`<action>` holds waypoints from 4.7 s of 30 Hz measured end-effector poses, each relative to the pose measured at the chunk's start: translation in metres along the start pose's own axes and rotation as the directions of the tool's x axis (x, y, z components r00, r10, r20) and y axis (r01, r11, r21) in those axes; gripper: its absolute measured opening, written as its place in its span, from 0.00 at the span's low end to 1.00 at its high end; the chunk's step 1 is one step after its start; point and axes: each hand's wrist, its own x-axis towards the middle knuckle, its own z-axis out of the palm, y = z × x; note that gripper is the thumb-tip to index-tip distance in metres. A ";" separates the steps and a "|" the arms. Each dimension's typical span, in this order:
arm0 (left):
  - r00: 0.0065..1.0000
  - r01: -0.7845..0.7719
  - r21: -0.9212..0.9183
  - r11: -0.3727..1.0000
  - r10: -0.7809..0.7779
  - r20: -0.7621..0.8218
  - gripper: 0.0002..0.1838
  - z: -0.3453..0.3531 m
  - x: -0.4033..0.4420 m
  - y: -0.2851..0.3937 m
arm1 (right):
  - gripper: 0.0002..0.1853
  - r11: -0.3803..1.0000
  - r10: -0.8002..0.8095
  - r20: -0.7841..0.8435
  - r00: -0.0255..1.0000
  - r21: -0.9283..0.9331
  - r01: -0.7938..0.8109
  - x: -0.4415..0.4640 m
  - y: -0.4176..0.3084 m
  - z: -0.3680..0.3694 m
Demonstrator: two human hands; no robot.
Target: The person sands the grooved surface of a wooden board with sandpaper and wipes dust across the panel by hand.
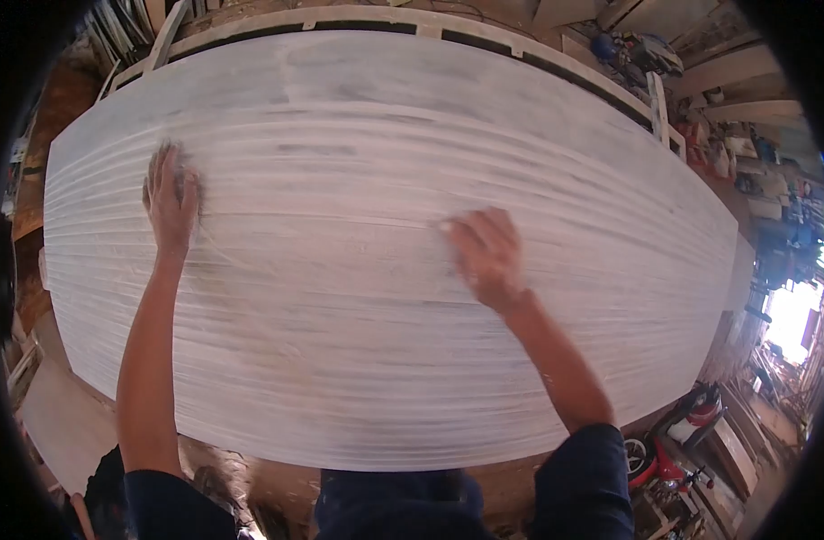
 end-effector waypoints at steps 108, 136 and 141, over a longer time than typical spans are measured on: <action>0.691 -0.421 -0.646 0.637 0.687 0.227 0.28 0.000 -0.120 0.380 | 0.05 0.675 0.732 -0.451 0.511 0.376 -0.634 -0.112 0.086 -0.102; 0.912 -0.368 -0.306 0.878 0.405 0.068 0.19 -0.050 -0.073 0.057 | 0.23 0.959 0.261 -0.011 0.965 0.122 -0.258 0.015 0.016 -0.018; 0.945 -0.297 -0.222 0.929 0.319 0.069 0.20 -0.066 -0.067 -0.045 | 0.22 0.965 0.159 -0.021 0.987 0.215 -0.151 0.099 -0.060 0.058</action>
